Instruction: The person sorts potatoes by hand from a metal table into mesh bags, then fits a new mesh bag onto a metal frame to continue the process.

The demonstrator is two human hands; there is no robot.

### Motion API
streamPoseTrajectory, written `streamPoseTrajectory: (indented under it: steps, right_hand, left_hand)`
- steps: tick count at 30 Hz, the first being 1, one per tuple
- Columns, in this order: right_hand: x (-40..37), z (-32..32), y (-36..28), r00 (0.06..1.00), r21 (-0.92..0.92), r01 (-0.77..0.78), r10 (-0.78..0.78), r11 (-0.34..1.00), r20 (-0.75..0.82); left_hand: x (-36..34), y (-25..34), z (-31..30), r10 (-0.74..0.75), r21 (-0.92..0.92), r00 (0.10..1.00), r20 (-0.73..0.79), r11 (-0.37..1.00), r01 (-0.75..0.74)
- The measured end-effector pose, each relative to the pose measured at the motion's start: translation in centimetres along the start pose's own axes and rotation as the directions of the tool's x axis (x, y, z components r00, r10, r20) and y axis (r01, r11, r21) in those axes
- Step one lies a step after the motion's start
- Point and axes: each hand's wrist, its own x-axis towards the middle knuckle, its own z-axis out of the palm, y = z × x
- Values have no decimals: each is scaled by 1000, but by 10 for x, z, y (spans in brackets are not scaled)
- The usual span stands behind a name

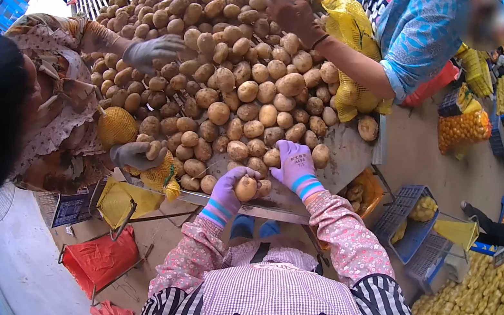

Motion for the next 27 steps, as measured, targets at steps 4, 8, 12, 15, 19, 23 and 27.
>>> streamPoseTrajectory:
  steps: [4,8,12,15,19,23,27]
  right_hand:
    - [-3,-20,-15,995,429,-29,66,903,-72]
    - [5,-31,-45,978,634,203,-131,746,-160]
    - [53,-47,-54,959,530,255,-142,808,-245]
    - [120,-50,-49,961,255,-12,82,967,-265]
    - [173,-55,-52,985,78,-122,130,989,-109]
    - [179,-67,-38,990,262,-133,140,956,-7]
    - [165,-72,-41,990,433,-59,-3,899,141]
  left_hand:
    - [-9,11,19,170,204,983,72,962,-181]
    - [-28,32,29,119,154,984,134,978,-139]
    - [-39,36,10,125,-73,985,115,990,-117]
    - [-48,42,4,86,-299,986,140,953,-41]
    - [-51,42,3,74,-311,961,268,950,14]
    - [-50,42,-3,20,-346,972,235,936,64]
    - [-39,37,-46,-14,-457,955,298,876,156]
